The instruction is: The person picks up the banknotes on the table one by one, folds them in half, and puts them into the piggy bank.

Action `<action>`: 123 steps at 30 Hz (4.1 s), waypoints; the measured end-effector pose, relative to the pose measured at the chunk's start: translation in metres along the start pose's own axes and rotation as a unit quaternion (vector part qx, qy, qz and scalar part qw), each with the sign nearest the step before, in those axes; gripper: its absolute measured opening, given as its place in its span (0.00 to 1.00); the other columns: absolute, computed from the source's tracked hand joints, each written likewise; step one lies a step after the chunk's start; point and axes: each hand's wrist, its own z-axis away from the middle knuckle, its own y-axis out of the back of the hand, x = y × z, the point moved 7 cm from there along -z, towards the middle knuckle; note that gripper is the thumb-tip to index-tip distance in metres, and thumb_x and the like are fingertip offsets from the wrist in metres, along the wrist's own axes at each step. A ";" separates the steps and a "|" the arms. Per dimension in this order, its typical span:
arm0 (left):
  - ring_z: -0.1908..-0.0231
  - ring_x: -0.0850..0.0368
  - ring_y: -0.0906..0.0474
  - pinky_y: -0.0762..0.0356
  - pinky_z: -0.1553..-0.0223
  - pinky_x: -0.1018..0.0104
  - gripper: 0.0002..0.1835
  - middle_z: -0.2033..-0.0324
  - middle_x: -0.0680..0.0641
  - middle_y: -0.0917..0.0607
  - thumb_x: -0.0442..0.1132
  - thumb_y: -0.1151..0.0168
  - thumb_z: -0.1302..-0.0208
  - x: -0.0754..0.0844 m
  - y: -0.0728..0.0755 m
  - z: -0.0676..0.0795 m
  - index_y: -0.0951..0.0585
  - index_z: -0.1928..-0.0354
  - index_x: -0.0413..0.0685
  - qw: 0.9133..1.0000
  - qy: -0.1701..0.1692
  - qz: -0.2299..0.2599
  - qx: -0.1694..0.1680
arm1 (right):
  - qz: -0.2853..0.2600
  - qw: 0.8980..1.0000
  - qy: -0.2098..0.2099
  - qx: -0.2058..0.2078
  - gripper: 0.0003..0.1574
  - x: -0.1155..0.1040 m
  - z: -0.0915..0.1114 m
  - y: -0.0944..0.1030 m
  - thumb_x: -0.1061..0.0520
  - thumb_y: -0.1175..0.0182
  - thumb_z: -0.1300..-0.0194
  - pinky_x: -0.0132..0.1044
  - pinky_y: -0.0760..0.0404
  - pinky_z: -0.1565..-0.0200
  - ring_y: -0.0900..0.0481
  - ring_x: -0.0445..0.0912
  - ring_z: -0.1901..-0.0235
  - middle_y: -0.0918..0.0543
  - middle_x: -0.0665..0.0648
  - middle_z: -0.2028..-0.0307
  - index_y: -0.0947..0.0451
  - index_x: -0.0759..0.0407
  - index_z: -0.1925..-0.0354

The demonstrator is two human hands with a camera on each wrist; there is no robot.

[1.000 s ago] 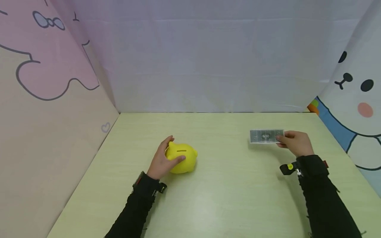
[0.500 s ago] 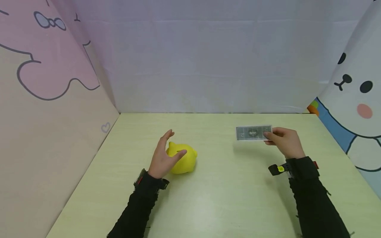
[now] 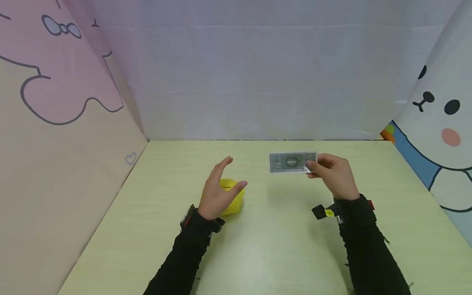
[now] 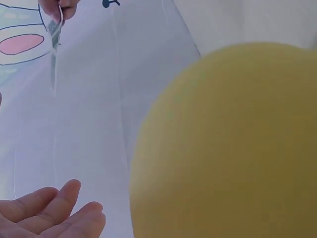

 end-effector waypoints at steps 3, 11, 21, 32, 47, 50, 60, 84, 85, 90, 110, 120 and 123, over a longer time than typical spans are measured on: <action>0.35 0.52 0.42 0.43 0.35 0.57 0.40 0.36 0.42 0.34 0.40 0.33 0.45 0.007 -0.010 -0.003 0.40 0.32 0.42 0.999 -0.001 0.042 -0.017 | -0.027 0.999 0.013 -0.010 0.19 -0.008 0.002 -0.010 0.56 0.40 0.38 0.37 0.18 0.64 0.18 0.45 0.71 0.20 0.56 0.72 0.29 0.74 0.65; 0.37 0.44 0.38 0.38 0.38 0.54 0.36 0.37 0.34 0.34 0.31 0.38 0.42 0.039 -0.024 -0.004 0.42 0.33 0.32 0.983 0.020 0.169 -0.064 | -0.069 0.996 0.037 -0.028 0.17 -0.019 0.007 -0.031 0.58 0.39 0.39 0.39 0.17 0.65 0.18 0.47 0.70 0.20 0.57 0.73 0.30 0.74 0.68; 0.56 0.47 0.22 0.21 0.55 0.63 0.19 0.53 0.37 0.20 0.34 0.42 0.37 0.034 -0.033 -0.008 0.26 0.45 0.32 0.977 0.047 0.203 -0.044 | -0.091 0.993 0.048 -0.050 0.16 -0.023 0.008 -0.052 0.59 0.39 0.39 0.39 0.17 0.67 0.18 0.46 0.71 0.18 0.58 0.69 0.24 0.74 0.62; 0.65 0.48 0.18 0.19 0.63 0.62 0.18 0.58 0.38 0.17 0.39 0.42 0.36 0.014 -0.034 -0.012 0.23 0.49 0.34 0.974 0.029 0.223 -0.020 | -0.094 0.994 0.025 -0.052 0.18 -0.022 0.009 -0.063 0.57 0.38 0.39 0.40 0.17 0.66 0.18 0.48 0.70 0.19 0.66 0.63 0.23 0.73 0.59; 0.69 0.48 0.17 0.18 0.65 0.63 0.16 0.63 0.38 0.16 0.38 0.42 0.36 0.009 -0.027 -0.014 0.21 0.51 0.34 0.975 0.061 0.215 -0.014 | -0.102 0.994 0.006 -0.050 0.19 -0.017 0.009 -0.062 0.57 0.38 0.39 0.38 0.17 0.67 0.18 0.49 0.71 0.19 0.66 0.61 0.23 0.73 0.57; 0.68 0.46 0.18 0.19 0.65 0.63 0.14 0.65 0.36 0.16 0.36 0.43 0.36 0.012 -0.026 -0.013 0.21 0.54 0.32 0.974 0.061 0.218 -0.011 | -0.100 0.994 0.003 -0.048 0.19 -0.017 0.010 -0.062 0.56 0.38 0.39 0.38 0.17 0.67 0.18 0.48 0.72 0.18 0.66 0.62 0.23 0.73 0.58; 0.59 0.43 0.21 0.20 0.58 0.56 0.14 0.58 0.32 0.20 0.28 0.47 0.35 0.038 -0.015 -0.009 0.25 0.50 0.26 0.971 0.038 0.238 -0.009 | -0.096 0.995 0.015 -0.031 0.17 -0.015 0.010 -0.060 0.58 0.38 0.39 0.37 0.17 0.68 0.19 0.48 0.73 0.19 0.67 0.64 0.22 0.73 0.59; 0.56 0.50 0.21 0.21 0.55 0.60 0.15 0.52 0.36 0.20 0.31 0.51 0.32 0.032 -0.015 -0.010 0.24 0.46 0.32 0.975 -0.004 0.222 -0.020 | -0.102 0.993 0.043 -0.037 0.14 -0.021 0.013 -0.062 0.60 0.40 0.39 0.40 0.17 0.68 0.19 0.48 0.73 0.22 0.71 0.67 0.23 0.72 0.61; 0.56 0.50 0.21 0.21 0.55 0.60 0.15 0.52 0.37 0.20 0.33 0.49 0.32 0.031 -0.015 -0.011 0.24 0.46 0.33 0.975 -0.008 0.223 -0.021 | -0.102 0.993 0.043 -0.038 0.14 -0.021 0.013 -0.062 0.60 0.39 0.39 0.39 0.17 0.68 0.19 0.48 0.73 0.21 0.69 0.67 0.23 0.72 0.61; 0.57 0.52 0.21 0.21 0.57 0.62 0.17 0.53 0.39 0.20 0.37 0.46 0.33 0.029 -0.018 -0.012 0.24 0.46 0.35 0.974 -0.018 0.222 -0.031 | -0.105 0.993 0.042 -0.042 0.14 -0.023 0.014 -0.063 0.59 0.39 0.39 0.39 0.17 0.68 0.19 0.49 0.73 0.20 0.64 0.69 0.23 0.72 0.62; 0.60 0.52 0.20 0.21 0.55 0.60 0.20 0.54 0.41 0.19 0.42 0.41 0.37 0.029 -0.034 -0.011 0.24 0.45 0.39 0.964 0.043 0.247 -0.092 | -0.116 0.990 0.037 -0.066 0.14 -0.033 0.018 -0.072 0.59 0.39 0.39 0.41 0.17 0.68 0.19 0.50 0.71 0.20 0.67 0.63 0.23 0.71 0.62; 0.63 0.51 0.20 0.20 0.59 0.59 0.18 0.58 0.41 0.18 0.40 0.40 0.38 0.033 -0.036 -0.012 0.22 0.49 0.38 0.966 0.043 0.237 -0.091 | -0.100 0.991 0.044 -0.075 0.11 -0.036 0.019 -0.073 0.61 0.42 0.37 0.37 0.17 0.68 0.20 0.49 0.72 0.18 0.64 0.63 0.22 0.69 0.60; 0.64 0.50 0.20 0.20 0.60 0.59 0.17 0.59 0.41 0.18 0.40 0.40 0.38 0.034 -0.035 -0.012 0.22 0.50 0.38 0.968 0.045 0.232 -0.087 | -0.108 0.990 0.044 -0.081 0.12 -0.037 0.019 -0.073 0.60 0.41 0.37 0.38 0.17 0.68 0.20 0.50 0.72 0.18 0.65 0.62 0.22 0.69 0.58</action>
